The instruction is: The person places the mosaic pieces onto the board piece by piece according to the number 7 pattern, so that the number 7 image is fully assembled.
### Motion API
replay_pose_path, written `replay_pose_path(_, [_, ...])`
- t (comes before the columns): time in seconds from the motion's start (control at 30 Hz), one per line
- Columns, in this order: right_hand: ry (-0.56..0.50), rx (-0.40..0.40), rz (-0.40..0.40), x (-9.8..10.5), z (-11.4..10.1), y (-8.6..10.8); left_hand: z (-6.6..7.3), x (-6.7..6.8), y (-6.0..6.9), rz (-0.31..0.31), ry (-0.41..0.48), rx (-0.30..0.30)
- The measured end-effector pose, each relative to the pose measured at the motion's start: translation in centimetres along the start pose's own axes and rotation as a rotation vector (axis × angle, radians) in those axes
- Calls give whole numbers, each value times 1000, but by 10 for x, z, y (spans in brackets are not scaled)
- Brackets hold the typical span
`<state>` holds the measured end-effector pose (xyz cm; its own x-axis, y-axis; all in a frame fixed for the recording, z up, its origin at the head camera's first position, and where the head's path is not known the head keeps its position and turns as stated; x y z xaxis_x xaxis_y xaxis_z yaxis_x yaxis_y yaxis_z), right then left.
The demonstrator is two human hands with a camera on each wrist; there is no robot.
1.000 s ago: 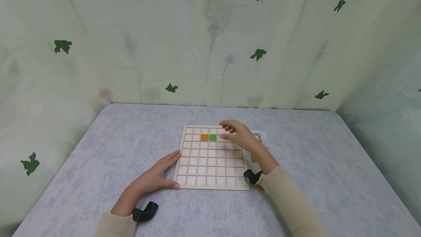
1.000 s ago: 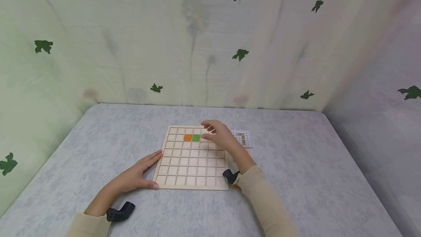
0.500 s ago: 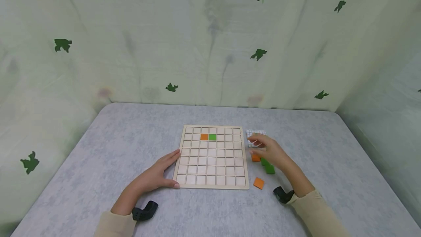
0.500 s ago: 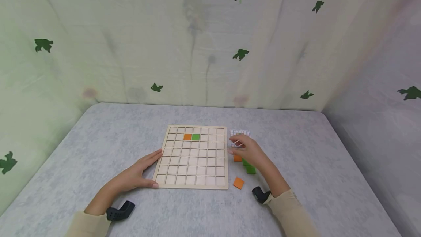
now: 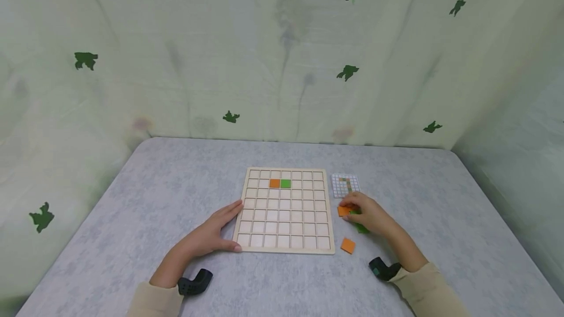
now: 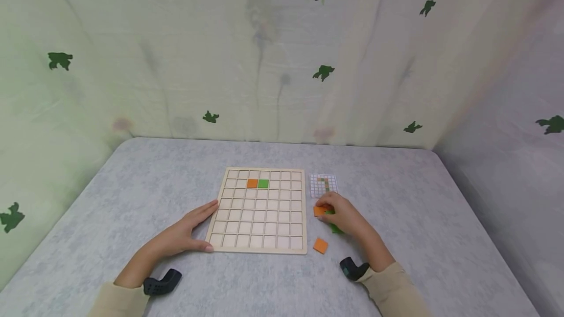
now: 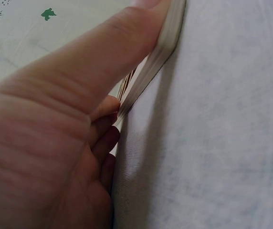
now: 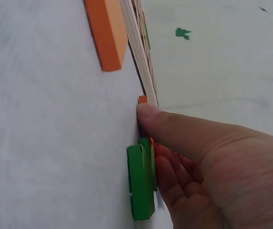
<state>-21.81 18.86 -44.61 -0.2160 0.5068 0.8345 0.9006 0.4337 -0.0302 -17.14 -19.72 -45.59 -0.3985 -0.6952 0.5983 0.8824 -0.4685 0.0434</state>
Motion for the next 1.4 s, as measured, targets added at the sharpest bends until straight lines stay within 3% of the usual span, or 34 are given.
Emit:
replay_pose_path(0.2, [13,-27,-9,2,-5,-2,1,0,0,0,3,-11])
replay_pose_path(0.4, [-8,52,33,14,-23,-10,0,0,0,1,4,-10])
replay_pose_path(0.73, [-60,125,155,30,-63,-53,-1,1,-1,-2,-1,-7])
replay_pose_path(1.13, [-233,102,163,-6,-76,-103,0,1,1,-1,0,-6])
replay_pose_path(1.4, [-198,-56,59,-30,-62,-108,1,1,1,-2,-9,-11])
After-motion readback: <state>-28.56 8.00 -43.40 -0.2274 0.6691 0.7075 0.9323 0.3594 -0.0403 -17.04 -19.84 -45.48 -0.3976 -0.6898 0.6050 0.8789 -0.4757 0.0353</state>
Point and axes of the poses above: each hand's wrist, its own y-axis away from the middle knuckle, its own x-axis out of the back of the hand, z = x × y, the point moved 3 cm from there along -y, towards the middle knuckle, and after that the axes turned 9 degrees about y, right-handed, at the moved point
